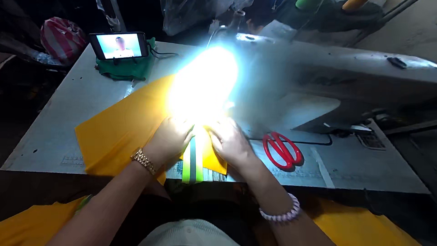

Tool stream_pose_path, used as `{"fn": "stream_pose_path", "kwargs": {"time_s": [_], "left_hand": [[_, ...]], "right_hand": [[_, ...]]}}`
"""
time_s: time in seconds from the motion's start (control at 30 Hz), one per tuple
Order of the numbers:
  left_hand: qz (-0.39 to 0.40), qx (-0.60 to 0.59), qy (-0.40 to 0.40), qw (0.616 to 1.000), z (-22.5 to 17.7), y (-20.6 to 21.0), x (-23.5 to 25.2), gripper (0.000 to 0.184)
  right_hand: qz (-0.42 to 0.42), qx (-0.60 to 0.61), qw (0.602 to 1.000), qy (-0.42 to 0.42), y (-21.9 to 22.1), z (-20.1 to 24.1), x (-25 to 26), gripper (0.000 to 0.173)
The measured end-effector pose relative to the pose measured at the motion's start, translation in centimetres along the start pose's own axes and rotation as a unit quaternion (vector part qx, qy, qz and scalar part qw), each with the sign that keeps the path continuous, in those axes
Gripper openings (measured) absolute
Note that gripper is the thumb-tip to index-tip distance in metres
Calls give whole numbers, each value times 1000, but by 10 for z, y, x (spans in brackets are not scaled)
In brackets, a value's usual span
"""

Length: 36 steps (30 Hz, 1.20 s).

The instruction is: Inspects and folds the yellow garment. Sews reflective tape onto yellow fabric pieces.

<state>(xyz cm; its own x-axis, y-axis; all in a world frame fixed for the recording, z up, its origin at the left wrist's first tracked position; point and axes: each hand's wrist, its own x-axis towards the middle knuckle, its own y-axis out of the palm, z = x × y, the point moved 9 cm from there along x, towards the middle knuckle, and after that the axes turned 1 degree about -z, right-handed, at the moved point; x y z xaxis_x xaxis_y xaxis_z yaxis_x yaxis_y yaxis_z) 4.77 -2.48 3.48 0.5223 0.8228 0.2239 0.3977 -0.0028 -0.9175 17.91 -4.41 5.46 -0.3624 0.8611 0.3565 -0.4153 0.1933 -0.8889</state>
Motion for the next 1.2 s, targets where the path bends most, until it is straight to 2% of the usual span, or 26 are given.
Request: {"fn": "stream_pose_path", "kwargs": {"time_s": [0.07,0.13,0.2,0.27,0.33,0.37,0.43,0.5,0.57,0.63,0.7,0.73,0.77,0.8,0.87,0.9,0.97,1.1,1.2], "left_hand": [[-29,-12,15,999,-13,-9,-20,41],[-42,-59,21,997,-24,-17,-51,40],[-7,-153,4,988,-32,-16,-90,32],[150,-280,-65,946,-36,10,-134,34],[305,-326,-157,881,-32,47,-171,46],[320,-335,-216,860,-23,64,-183,51],[242,-387,-319,830,-7,82,-188,54],[139,-503,-347,779,-11,93,-181,44],[102,-586,-307,743,-30,99,-170,27],[89,-617,-252,740,-47,96,-159,18],[86,-620,-255,737,-54,90,-157,18],[90,-625,-263,729,-57,88,-157,17],[94,-635,-270,718,-59,86,-158,17],[95,-646,-273,706,-62,84,-158,17],[83,-668,-276,686,-66,78,-158,17],[77,-678,-276,677,-68,75,-158,16],[69,-695,-274,661,-71,70,-157,16],[60,-721,-268,636,-75,64,-155,15],[56,-735,-264,622,-77,61,-154,15]], "right_hand": [[-21,8,999,-27,-11,8,-20,30],[2,16,999,-27,-14,8,-45,33],[8,8,1000,2,-28,-7,-69,33],[0,-53,996,78,-57,-40,-88,33],[16,-117,977,177,-82,-81,-103,37],[36,-131,964,227,-87,-100,-110,37],[70,-142,944,289,-85,-128,-119,38],[91,-142,936,311,-83,-143,-121,38],[130,-140,924,332,-85,-153,-120,44],[165,-113,925,323,-89,-152,-117,51],[222,-3,928,300,-86,-142,-118,50],[270,79,916,285,-80,-135,-123,45],[328,153,893,269,-72,-124,-128,40],[397,225,850,261,-64,-109,-133,41],[536,313,751,226,-51,-80,-144,64],[585,334,706,218,-44,-72,-152,71],[643,332,650,233,-36,-66,-158,75],[672,303,626,255,-25,-50,-138,73],[684,306,626,216,-12,-34,-118,62]]}}
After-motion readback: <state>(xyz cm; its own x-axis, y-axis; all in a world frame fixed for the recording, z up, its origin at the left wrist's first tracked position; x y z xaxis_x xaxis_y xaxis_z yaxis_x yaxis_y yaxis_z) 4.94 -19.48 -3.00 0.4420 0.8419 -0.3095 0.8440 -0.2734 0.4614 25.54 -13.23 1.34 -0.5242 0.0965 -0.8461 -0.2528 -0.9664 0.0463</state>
